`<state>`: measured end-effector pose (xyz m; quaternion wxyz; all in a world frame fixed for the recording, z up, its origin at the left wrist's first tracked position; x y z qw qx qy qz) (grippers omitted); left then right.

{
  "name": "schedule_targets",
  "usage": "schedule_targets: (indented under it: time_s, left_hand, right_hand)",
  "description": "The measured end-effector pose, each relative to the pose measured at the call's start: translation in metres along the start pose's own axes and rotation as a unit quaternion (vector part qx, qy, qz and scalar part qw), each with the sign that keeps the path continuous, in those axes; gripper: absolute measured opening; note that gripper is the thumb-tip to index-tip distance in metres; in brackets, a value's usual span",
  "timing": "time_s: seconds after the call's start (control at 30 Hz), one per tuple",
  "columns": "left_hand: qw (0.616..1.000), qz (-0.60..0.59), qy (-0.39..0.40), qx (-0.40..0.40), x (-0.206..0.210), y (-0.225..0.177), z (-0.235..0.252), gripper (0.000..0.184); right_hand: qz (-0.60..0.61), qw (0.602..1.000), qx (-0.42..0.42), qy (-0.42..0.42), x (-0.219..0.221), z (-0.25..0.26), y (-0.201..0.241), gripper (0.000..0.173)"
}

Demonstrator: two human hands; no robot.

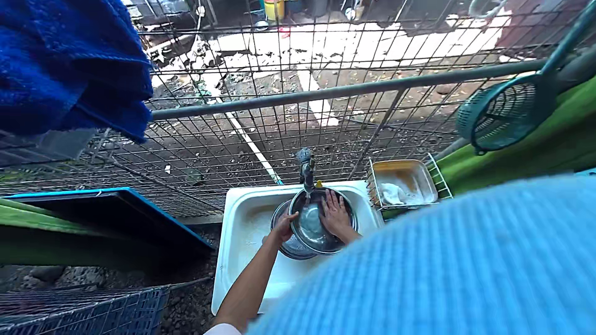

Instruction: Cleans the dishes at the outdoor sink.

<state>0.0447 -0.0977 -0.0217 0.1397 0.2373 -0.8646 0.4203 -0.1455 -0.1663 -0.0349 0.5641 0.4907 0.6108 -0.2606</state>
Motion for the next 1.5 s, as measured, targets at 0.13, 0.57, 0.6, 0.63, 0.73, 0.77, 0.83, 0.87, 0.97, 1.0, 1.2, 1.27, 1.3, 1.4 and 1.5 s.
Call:
schedule_targets:
  time_s: [0.13, 0.57, 0.6, 0.63, 0.73, 0.77, 0.83, 0.87, 0.97, 1.0, 1.2, 1.27, 1.3, 1.4, 1.5]
  left_hand:
    - [0.994, -0.049, -0.048, 0.087, 0.013, 0.006, -0.003, 0.047]
    - [0.976, -0.124, -0.13, 0.122, 0.004, 0.005, -0.013, 0.04]
    - [0.976, -0.117, -0.119, 0.14, -0.003, 0.001, -0.011, 0.041]
    - [0.975, -0.105, -0.118, 0.154, -0.014, -0.004, -0.011, 0.042]
    - [0.969, -0.099, -0.155, 0.166, -0.047, -0.018, -0.021, 0.042]
    - [0.968, -0.098, -0.157, 0.171, -0.05, -0.02, -0.026, 0.042]
    - [0.969, -0.101, -0.149, 0.169, -0.037, -0.015, -0.031, 0.044]
    - [0.971, -0.105, -0.142, 0.162, -0.026, -0.013, -0.032, 0.046]
    - [0.971, -0.105, -0.13, 0.172, 0.003, -0.018, -0.025, 0.046]
    - [0.97, -0.087, -0.126, 0.191, 0.005, -0.022, -0.024, 0.045]
    - [0.882, 0.212, -0.109, 0.407, -0.025, -0.057, -0.044, 0.039]
    - [0.804, 0.309, -0.121, 0.493, -0.032, -0.067, -0.057, 0.037]
    - [0.765, 0.342, -0.13, 0.529, -0.036, -0.072, -0.063, 0.035]
    - [0.658, 0.411, -0.171, 0.607, -0.053, -0.085, -0.08, 0.029]
    - [0.618, 0.424, -0.207, 0.629, -0.083, -0.093, -0.087, 0.028]
  right_hand:
    - [0.273, 0.956, -0.078, -0.074, 0.042, 0.011, 0.074, 0.068]
    - [0.124, 0.985, -0.12, -0.022, 0.035, 0.023, 0.075, 0.076]
    - [0.181, 0.97, -0.161, -0.002, 0.042, 0.013, 0.084, 0.068]
    - [0.201, 0.955, -0.211, 0.058, 0.042, 0.002, 0.085, 0.061]
    - [0.046, 0.94, -0.287, 0.179, 0.019, 0.0, 0.048, 0.048]
    - [0.017, 0.952, -0.272, 0.138, 0.012, 0.007, 0.031, 0.047]
    - [-0.005, 0.975, -0.22, 0.028, 0.002, 0.024, 0.014, 0.046]
    - [-0.009, 0.983, -0.181, -0.005, -0.001, 0.032, 0.018, 0.047]
    - [0.068, 0.994, -0.078, -0.024, 0.009, 0.044, 0.061, 0.066]
    - [0.131, 0.986, -0.09, -0.043, 0.019, 0.041, 0.078, 0.069]
    - [0.273, 0.933, -0.237, -0.007, 0.059, -0.023, 0.095, 0.054]
    - [0.215, 0.957, -0.195, 0.011, 0.071, -0.042, 0.081, 0.066]
    - [0.189, 0.966, -0.173, 0.047, 0.074, -0.049, 0.077, 0.071]
    - [0.089, 0.958, -0.146, 0.231, 0.07, -0.064, 0.076, 0.051]
    - [0.003, 0.927, -0.159, 0.341, 0.063, -0.072, 0.081, 0.043]
Point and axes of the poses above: each hand's wrist, its own z-axis towards the middle knuckle, its own x-axis out of the palm, y = z × x, the point moved 2 cm from there along z, towards the middle knuckle, and after that the axes turned 1 degree about -y, right-handed, at the moved point
